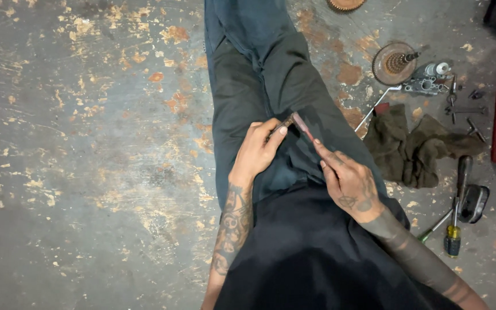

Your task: The person sits on the workshop floor and wipes a motorcycle chain sprocket with a cloth, then holds the sprocket on their lap and scrubs its teeth with a wire brush, turning it to clean around the ring.

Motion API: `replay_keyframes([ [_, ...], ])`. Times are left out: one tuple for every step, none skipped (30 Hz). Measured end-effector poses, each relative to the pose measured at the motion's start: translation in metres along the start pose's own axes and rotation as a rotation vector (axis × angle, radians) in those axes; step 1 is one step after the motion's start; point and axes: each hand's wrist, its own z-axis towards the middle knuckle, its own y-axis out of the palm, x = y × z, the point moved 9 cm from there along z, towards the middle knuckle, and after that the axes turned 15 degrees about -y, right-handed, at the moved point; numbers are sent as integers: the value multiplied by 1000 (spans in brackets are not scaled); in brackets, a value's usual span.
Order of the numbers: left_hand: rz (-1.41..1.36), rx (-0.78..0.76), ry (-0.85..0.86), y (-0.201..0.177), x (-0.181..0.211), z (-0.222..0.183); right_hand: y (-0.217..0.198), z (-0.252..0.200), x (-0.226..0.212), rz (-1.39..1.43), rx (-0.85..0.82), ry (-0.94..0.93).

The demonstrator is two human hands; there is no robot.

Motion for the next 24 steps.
replay_keyframes([
  [7,-9,-19,2,-3,0,0,1,0,-6,-7,-4],
  [15,-18,-37,4,-6,1,1,2,0,-12,-14,-8],
  [14,-15,-37,3,-4,3,2,8,0,-11,-15,-10],
  [5,-23,-24,3,-1,3,6,13,0,-16,-35,-13],
  [-4,-30,-11,4,2,3,9,18,0,-21,-56,-15],
  [-6,-32,-13,3,-1,4,10,21,0,-21,-59,-13],
  [-61,-41,-22,2,-4,5,11,25,0,10,-49,-16],
  [-115,-48,-30,-1,-6,7,12,31,0,41,-37,-23],
  [-116,-47,-30,0,-6,8,8,25,-1,41,-39,-23],
  [-121,-50,-26,0,-6,9,6,21,0,61,-52,3],
  [-127,-53,-21,-1,-6,9,4,17,1,82,-66,29],
  [-125,-45,-17,-4,-4,9,4,17,2,82,-65,20],
  [-132,-53,-16,-4,-2,10,4,16,5,105,-64,22],
  [-141,-67,-21,-2,-1,7,3,12,7,128,-68,31],
  [-143,-65,-23,-2,-2,10,8,19,12,128,-72,29],
  [-120,-59,-28,-1,-4,11,13,24,15,120,-85,3],
  [-98,-53,-33,0,-5,12,18,29,17,112,-98,-23],
  [-98,-52,-38,0,-5,9,17,28,14,115,-101,-24],
  [-103,-43,-49,-3,-4,6,16,26,11,144,-102,-15],
  [-108,-30,-52,-6,-1,8,14,29,10,168,-97,-14],
  [-107,-24,-47,-7,-1,8,9,24,7,166,-96,-21],
  [-115,-20,-63,-6,-4,8,5,18,6,180,-108,6],
  [-123,-17,-79,-6,-7,9,2,12,6,193,-120,34],
  [-128,-15,-77,-6,-8,12,4,18,9,189,-122,32],
])
